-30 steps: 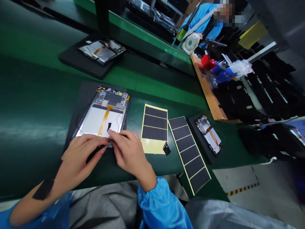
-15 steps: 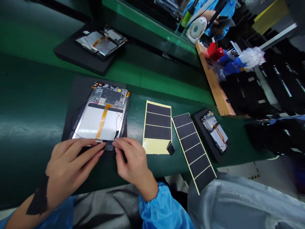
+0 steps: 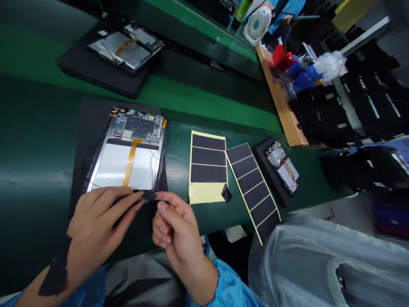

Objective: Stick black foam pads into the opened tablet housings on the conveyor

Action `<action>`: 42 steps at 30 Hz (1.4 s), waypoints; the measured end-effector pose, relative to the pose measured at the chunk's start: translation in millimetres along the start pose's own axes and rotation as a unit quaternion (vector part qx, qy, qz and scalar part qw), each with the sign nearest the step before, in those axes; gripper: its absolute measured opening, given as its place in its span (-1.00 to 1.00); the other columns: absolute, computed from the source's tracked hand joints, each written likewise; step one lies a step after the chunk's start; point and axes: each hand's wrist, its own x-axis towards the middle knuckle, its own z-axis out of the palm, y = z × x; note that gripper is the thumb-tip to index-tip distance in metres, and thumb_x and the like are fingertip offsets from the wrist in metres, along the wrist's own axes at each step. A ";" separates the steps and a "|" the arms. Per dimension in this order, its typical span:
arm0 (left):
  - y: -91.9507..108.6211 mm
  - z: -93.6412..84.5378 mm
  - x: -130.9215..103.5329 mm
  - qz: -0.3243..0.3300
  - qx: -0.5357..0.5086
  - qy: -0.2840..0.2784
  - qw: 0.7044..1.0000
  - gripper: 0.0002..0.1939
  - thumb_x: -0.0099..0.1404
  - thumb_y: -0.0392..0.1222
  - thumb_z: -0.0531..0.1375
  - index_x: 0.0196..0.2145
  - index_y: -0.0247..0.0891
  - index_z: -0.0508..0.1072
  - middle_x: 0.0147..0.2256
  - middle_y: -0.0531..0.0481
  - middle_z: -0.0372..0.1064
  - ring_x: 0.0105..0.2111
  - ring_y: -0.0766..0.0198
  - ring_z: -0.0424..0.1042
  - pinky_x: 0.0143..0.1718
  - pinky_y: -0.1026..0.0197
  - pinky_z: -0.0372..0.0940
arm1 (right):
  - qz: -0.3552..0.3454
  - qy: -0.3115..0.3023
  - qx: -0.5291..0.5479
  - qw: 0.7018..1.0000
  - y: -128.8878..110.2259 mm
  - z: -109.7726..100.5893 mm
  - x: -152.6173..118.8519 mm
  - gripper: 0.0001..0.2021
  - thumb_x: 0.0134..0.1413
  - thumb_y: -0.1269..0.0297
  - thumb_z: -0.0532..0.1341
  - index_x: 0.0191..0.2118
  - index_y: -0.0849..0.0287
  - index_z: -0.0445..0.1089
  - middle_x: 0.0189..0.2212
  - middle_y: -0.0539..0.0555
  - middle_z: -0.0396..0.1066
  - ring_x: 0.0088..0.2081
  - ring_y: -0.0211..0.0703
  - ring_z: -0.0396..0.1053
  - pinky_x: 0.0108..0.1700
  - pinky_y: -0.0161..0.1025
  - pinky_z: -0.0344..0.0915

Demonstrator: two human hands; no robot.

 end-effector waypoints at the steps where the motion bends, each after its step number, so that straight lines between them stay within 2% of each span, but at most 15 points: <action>1: -0.5 -0.1 -0.3 0.006 -0.002 0.003 1.000 -0.83 0.44 -0.39 0.17 -0.05 -0.30 0.47 -0.19 -0.13 0.47 -0.17 0.07 0.38 -0.14 0.03 0.22 | 0.025 0.012 0.023 0.999 1.4 1.1 1.1 -0.74 0.07 0.17 0.46 -0.19 0.16 0.50 -0.72 -0.26 0.06 -0.70 -0.49 -0.21 -0.67 -0.51 -0.15; 5: -1.2 -1.2 -0.2 0.010 -0.022 0.008 1.000 -0.86 0.44 -0.40 0.19 -0.07 -0.33 0.48 -0.18 -0.14 0.48 -0.16 0.07 0.37 -0.13 0.03 0.23 | 0.037 0.050 0.028 0.998 9.1 1.4 7.1 -0.69 0.02 0.15 0.49 -0.19 0.19 0.50 -0.77 -0.27 0.09 -0.73 -0.51 -0.23 -0.70 -0.52 -0.17; 12: 2.6 2.2 11.3 -0.054 -0.021 0.026 0.998 -0.92 0.46 -0.26 0.22 -0.24 -0.26 0.51 -0.30 -0.04 0.46 -0.26 0.10 0.39 -0.23 0.03 0.20 | -0.052 0.100 -0.082 0.990 19.0 0.1 13.2 -0.60 0.01 0.01 0.47 -0.20 0.21 0.45 -0.79 -0.27 0.15 -0.78 -0.50 -0.14 -0.73 -0.51 -0.13; 18: 8.7 8.8 18.1 -0.071 0.019 0.048 0.996 -0.85 0.42 -0.29 0.24 -0.36 -0.24 0.47 -0.36 -0.05 0.47 -0.32 0.07 0.34 -0.29 0.02 0.17 | -0.095 0.129 -0.192 0.968 16.1 4.4 18.5 -0.64 0.04 0.02 0.42 -0.28 0.24 0.44 -0.79 -0.22 0.22 -0.78 -0.49 -0.02 -0.71 -0.49 -0.09; 25: 11.7 13.2 19.7 -0.099 0.075 0.034 0.992 -0.77 0.38 -0.26 0.23 -0.46 -0.16 0.36 -0.45 -0.02 0.37 -0.36 0.04 0.29 -0.32 0.00 0.12 | -0.100 0.146 -0.228 0.957 17.3 9.2 20.3 -0.69 0.07 0.04 0.35 -0.31 0.21 0.42 -0.78 -0.20 0.24 -0.79 -0.45 0.04 -0.72 -0.46 -0.06; 30: 12.0 13.5 18.8 -0.115 0.051 0.044 0.991 -0.79 0.39 -0.27 0.22 -0.43 -0.17 0.34 -0.44 0.00 0.36 -0.35 0.06 0.30 -0.31 0.03 0.13 | -0.107 0.137 -0.231 0.957 20.8 8.4 20.8 -0.69 0.09 0.02 0.34 -0.31 0.20 0.40 -0.78 -0.21 0.23 -0.79 -0.44 0.03 -0.73 -0.46 -0.06; 36: 9.7 5.6 6.2 -0.070 0.008 0.071 0.995 -0.94 0.39 -0.35 0.25 -0.27 -0.24 0.48 -0.30 -0.06 0.48 -0.25 0.08 0.40 -0.22 0.03 0.21 | -0.133 0.121 -0.236 0.955 22.5 5.8 19.0 -0.69 0.14 0.02 0.33 -0.26 0.18 0.38 -0.77 -0.22 0.23 -0.78 -0.44 0.02 -0.72 -0.48 -0.06; 42: 1.6 1.7 -4.8 -0.028 0.008 0.057 0.998 -0.84 0.35 -0.40 0.30 -0.12 -0.27 0.53 -0.23 -0.10 0.50 -0.22 0.06 0.43 -0.20 0.02 0.24 | -0.146 0.100 -0.236 0.955 16.6 10.6 15.7 -0.72 0.20 0.04 0.30 -0.26 0.17 0.37 -0.76 -0.22 0.23 -0.77 -0.46 0.01 -0.70 -0.49 -0.06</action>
